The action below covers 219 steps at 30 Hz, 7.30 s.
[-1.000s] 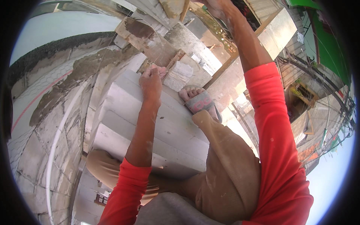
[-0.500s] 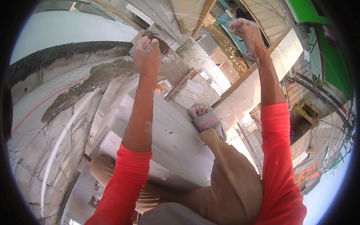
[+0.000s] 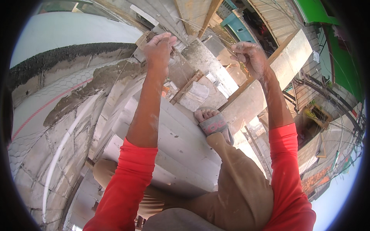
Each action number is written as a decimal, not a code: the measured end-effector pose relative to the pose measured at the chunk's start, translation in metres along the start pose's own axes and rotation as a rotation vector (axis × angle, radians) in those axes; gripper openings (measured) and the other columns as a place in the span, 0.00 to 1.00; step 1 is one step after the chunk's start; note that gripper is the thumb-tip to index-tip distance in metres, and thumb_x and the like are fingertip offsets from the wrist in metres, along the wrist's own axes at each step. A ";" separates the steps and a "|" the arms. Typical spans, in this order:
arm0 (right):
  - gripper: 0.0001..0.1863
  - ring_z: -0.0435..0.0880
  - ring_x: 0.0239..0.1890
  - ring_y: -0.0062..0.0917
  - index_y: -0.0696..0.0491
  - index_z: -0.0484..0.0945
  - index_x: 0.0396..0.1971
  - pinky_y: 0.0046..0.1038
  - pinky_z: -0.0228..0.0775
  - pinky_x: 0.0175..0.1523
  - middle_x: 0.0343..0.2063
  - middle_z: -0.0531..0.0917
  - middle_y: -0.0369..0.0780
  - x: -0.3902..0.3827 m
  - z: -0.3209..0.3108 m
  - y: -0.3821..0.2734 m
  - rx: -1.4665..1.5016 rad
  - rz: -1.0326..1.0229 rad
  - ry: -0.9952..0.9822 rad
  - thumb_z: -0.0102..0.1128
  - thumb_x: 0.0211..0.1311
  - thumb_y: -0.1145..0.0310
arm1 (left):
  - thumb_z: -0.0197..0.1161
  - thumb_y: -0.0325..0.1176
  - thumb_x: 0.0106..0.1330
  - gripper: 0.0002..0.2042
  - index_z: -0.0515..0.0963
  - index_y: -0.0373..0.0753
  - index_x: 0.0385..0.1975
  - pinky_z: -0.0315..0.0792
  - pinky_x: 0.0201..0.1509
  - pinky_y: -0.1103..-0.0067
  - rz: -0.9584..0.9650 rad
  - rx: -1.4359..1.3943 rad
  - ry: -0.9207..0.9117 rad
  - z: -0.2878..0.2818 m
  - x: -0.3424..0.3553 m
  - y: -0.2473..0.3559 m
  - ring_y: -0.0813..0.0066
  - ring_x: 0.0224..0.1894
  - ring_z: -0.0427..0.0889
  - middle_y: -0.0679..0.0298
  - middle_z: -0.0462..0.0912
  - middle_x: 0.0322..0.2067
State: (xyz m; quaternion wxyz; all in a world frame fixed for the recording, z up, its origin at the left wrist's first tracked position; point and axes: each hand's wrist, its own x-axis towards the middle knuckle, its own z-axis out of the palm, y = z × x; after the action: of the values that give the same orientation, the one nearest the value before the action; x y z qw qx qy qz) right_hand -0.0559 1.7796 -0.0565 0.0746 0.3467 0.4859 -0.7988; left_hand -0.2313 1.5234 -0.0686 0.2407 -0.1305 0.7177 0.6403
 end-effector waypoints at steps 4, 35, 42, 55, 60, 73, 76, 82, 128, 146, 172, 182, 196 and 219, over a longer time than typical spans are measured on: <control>0.10 0.79 0.34 0.23 0.61 0.86 0.42 0.29 0.74 0.53 0.27 0.83 0.38 -0.025 0.032 0.056 0.114 0.140 -0.124 0.63 0.67 0.73 | 0.62 0.29 0.73 0.11 0.85 0.27 0.45 0.77 0.40 0.83 0.074 0.362 0.037 0.007 -0.009 0.003 0.74 0.36 0.87 0.58 0.88 0.37; 0.13 0.82 0.26 0.24 0.63 0.82 0.46 0.30 0.78 0.32 0.26 0.83 0.39 0.082 0.158 -0.006 -0.454 -0.240 -0.036 0.60 0.64 0.74 | 0.69 0.33 0.68 0.09 0.90 0.36 0.41 0.76 0.39 0.71 0.235 0.509 -0.094 -0.005 0.010 0.019 0.70 0.29 0.82 0.57 0.87 0.28; 0.14 0.84 0.29 0.44 0.60 0.81 0.50 0.41 0.78 0.38 0.27 0.83 0.53 0.072 0.165 0.013 -0.947 -0.947 0.056 0.60 0.66 0.74 | 0.67 0.30 0.67 0.08 0.89 0.34 0.41 0.77 0.49 0.65 0.377 0.598 -0.071 -0.012 0.015 0.009 0.53 0.41 0.87 0.50 0.88 0.39; 0.17 0.84 0.50 0.51 0.62 0.80 0.49 0.47 0.74 0.60 0.42 0.87 0.54 0.086 0.152 -0.001 -1.429 -0.737 -0.110 0.58 0.59 0.78 | 0.68 0.28 0.66 0.08 0.89 0.36 0.41 0.76 0.51 0.63 0.477 0.648 -0.086 -0.010 0.013 0.008 0.48 0.45 0.87 0.48 0.87 0.41; 0.13 0.84 0.49 0.52 0.62 0.81 0.43 0.48 0.74 0.59 0.40 0.86 0.56 0.083 0.154 -0.005 -1.403 -0.721 -0.103 0.59 0.58 0.77 | 0.67 0.27 0.65 0.08 0.89 0.35 0.41 0.77 0.52 0.63 0.473 0.649 -0.161 -0.015 0.017 0.010 0.49 0.44 0.87 0.47 0.88 0.41; 0.13 0.82 0.45 0.55 0.60 0.83 0.43 0.49 0.72 0.57 0.38 0.86 0.54 0.083 0.159 0.000 -1.316 -0.775 0.002 0.63 0.62 0.69 | 0.66 0.35 0.70 0.14 0.88 0.34 0.48 0.77 0.51 0.72 0.053 0.511 -0.008 -0.001 -0.019 0.011 0.64 0.42 0.87 0.54 0.90 0.41; 0.13 0.82 0.44 0.54 0.58 0.84 0.45 0.48 0.72 0.58 0.37 0.86 0.53 0.083 0.162 -0.007 -1.354 -0.743 -0.071 0.61 0.66 0.68 | 0.63 0.34 0.75 0.16 0.85 0.28 0.52 0.76 0.54 0.77 -0.006 0.132 -0.101 0.006 -0.009 0.003 0.75 0.46 0.85 0.58 0.89 0.44; 0.10 0.84 0.38 0.54 0.57 0.86 0.38 0.46 0.75 0.52 0.34 0.87 0.52 0.091 0.163 0.001 -1.207 -0.834 0.034 0.58 0.67 0.69 | 0.63 0.31 0.75 0.15 0.83 0.30 0.56 0.73 0.52 0.79 -0.020 -0.352 -0.197 0.007 0.026 -0.024 0.78 0.46 0.83 0.63 0.88 0.45; 0.05 0.82 0.30 0.53 0.56 0.81 0.37 0.48 0.73 0.40 0.27 0.84 0.53 0.085 0.160 0.011 -1.026 -0.828 0.190 0.58 0.66 0.73 | 0.61 0.35 0.70 0.10 0.85 0.36 0.38 0.78 0.49 0.61 0.490 0.801 -0.171 -0.022 0.020 0.024 0.45 0.39 0.87 0.46 0.88 0.35; 0.04 0.66 0.22 0.50 0.57 0.74 0.19 0.45 0.67 0.32 0.18 0.72 0.53 0.108 0.148 0.006 -0.880 -0.769 0.097 0.55 0.48 0.72 | 0.57 0.37 0.72 0.14 0.83 0.32 0.41 0.76 0.52 0.55 0.554 0.965 -0.107 -0.029 0.047 0.042 0.38 0.44 0.85 0.41 0.87 0.37; 0.11 0.75 0.21 0.20 0.58 0.85 0.28 0.29 0.70 0.30 0.15 0.77 0.38 0.112 0.152 0.025 -0.624 -0.602 0.078 0.60 0.60 0.66 | 0.64 0.37 0.75 0.13 0.83 0.30 0.38 0.71 0.36 0.77 0.419 0.426 -0.044 -0.026 0.032 -0.014 0.81 0.27 0.74 0.67 0.81 0.25; 0.11 0.75 0.21 0.22 0.58 0.85 0.29 0.29 0.71 0.31 0.16 0.78 0.39 0.118 0.145 0.034 -0.647 -0.642 0.087 0.61 0.59 0.65 | 0.64 0.38 0.76 0.14 0.83 0.31 0.39 0.68 0.35 0.81 0.284 0.442 -0.113 -0.028 0.029 0.002 0.85 0.29 0.72 0.70 0.82 0.27; 0.12 0.78 0.23 0.40 0.59 0.85 0.33 0.38 0.75 0.36 0.21 0.81 0.51 0.107 0.152 0.022 -0.725 -0.802 0.055 0.56 0.55 0.69 | 0.69 0.34 0.69 0.11 0.86 0.31 0.38 0.77 0.40 0.73 0.478 0.635 -0.023 -0.022 0.029 0.023 0.70 0.29 0.85 0.57 0.89 0.27; 0.10 0.81 0.27 0.36 0.56 0.87 0.39 0.37 0.76 0.40 0.27 0.85 0.48 0.103 0.144 0.006 -1.053 -0.762 0.057 0.58 0.62 0.72 | 0.68 0.36 0.68 0.12 0.86 0.29 0.35 0.76 0.40 0.68 0.537 0.745 -0.034 -0.027 0.040 0.030 0.62 0.27 0.83 0.52 0.87 0.25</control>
State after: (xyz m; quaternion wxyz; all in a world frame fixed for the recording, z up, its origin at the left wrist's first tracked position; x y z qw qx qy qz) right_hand -0.1990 1.6798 -0.0842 -0.0671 0.0883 0.9031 -0.4148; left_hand -0.2846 1.5058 -0.0617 0.1087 0.1662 0.9032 0.3804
